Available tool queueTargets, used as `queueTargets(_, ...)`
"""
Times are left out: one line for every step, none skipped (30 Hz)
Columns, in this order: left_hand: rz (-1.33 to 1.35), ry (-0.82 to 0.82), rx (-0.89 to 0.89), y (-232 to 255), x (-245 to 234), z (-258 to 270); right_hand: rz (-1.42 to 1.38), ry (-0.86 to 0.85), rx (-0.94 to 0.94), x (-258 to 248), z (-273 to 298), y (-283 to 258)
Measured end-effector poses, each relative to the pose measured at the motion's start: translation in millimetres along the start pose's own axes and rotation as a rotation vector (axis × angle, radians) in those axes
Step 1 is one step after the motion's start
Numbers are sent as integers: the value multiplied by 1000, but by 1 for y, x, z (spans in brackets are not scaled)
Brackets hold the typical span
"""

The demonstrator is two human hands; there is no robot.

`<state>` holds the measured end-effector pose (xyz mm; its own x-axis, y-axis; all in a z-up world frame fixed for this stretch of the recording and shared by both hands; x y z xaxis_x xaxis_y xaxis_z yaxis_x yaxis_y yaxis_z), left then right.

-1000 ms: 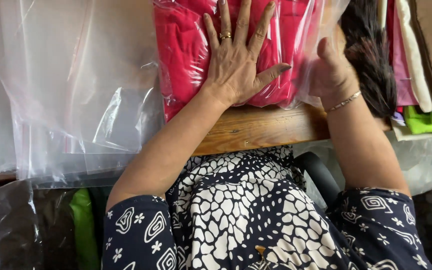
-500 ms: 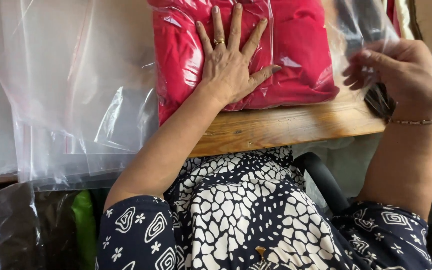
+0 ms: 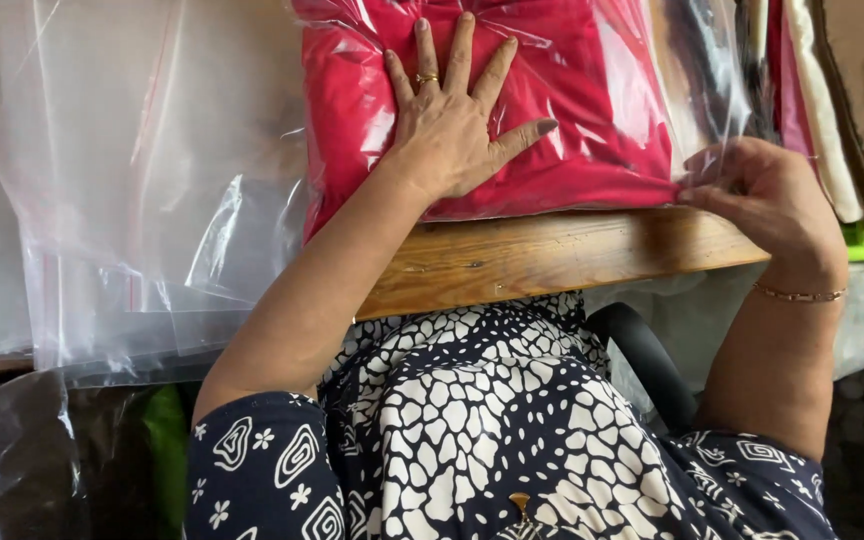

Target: Placing a pink pillow into a clear plastic zip-lock bag and sealing it.

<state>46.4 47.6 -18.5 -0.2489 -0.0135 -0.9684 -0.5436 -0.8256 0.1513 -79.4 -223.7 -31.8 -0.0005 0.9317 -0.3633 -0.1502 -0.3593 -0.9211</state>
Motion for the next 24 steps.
queueTargets(13, -60, -11, 1, -5, 1, 67, 117, -47, -8, 3, 3)
queueTargets(11, -63, -6, 1, -10, 4, 65, 121, -44, -6, 12, -3)
queueTargets(44, -71, -16, 0, -16, 6, -79, 252, -78, -12, 21, -12)
queueTargets(77, -78, -25, -1, -22, 8, -223, 380, -112, -17, 31, -20)
queueTargets(76, -77, -27, 0, -29, 14, -224, 379, -114, -40, 36, 5)
queueTargets(116, -89, 12, 3, -36, 20, -247, 379, -164, -63, 41, 27)
queueTargets(159, -103, 53, 7, -42, 25, -269, 380, -210, -86, 46, 49)
queueTargets(159, -105, 55, 9, -45, 29, -269, 381, -208, -86, 54, 42)
queueTargets(119, -127, 110, 14, -47, 33, -135, 323, -166, -83, 60, 36)
queueTargets(78, -150, 166, 19, -48, 37, -1, 263, -123, -80, 65, 30)
queueTargets(76, -150, 165, 22, -47, 36, -2, 263, -123, -67, 64, 17)
queueTargets(20, -93, 170, 26, -48, 35, -52, 225, -49, -52, 62, 8)
queueTargets(-36, -37, 179, 31, -49, 34, -102, 190, 27, -38, 62, -1)
queueTargets(-38, -38, 182, 36, -44, 26, -103, 193, 28, -33, 60, -4)
queueTargets(-24, 68, 188, 41, -45, 19, -19, 160, 18, -27, 57, -7)
queueTargets(-10, 174, 192, 46, -45, 13, 65, 126, 8, -21, 55, -10)
queueTargets(-10, 172, 195, 45, -32, 1, 64, 128, 11, -16, 54, -10)
queueTargets(-59, 221, 174, 44, -23, -10, 42, 216, -26, -17, 55, -11)
queueTargets(-111, 275, 154, 42, -15, -22, 19, 306, -68, -17, 54, -13)
queueTargets(-112, 277, 156, 38, -14, -21, 19, 309, -70, -26, 56, 1)
queueTargets(-139, 215, 133, 34, -9, -21, 37, 451, -75, -41, 59, 14)
queueTargets(-165, 152, 109, 29, -5, -20, 54, 593, -79, -56, 64, 28)
queueTargets(-166, 152, 110, 29, -4, -20, 53, 594, -79, -75, 65, 51)
queueTargets(-196, 146, 102, 28, -2, -20, 88, 685, 20, -97, 69, 78)
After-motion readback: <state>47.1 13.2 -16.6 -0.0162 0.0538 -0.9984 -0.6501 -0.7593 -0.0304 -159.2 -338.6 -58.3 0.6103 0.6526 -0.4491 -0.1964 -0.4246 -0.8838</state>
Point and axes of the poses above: each hand's wrist, its own z-axis away from the middle knuckle, its own x-axis out of the palm, y = z × x, the point moved 5 cm from there along -z, towards the middle knuckle, and after that the axes turned 8 degrees about -z, right-handed, at the moved point
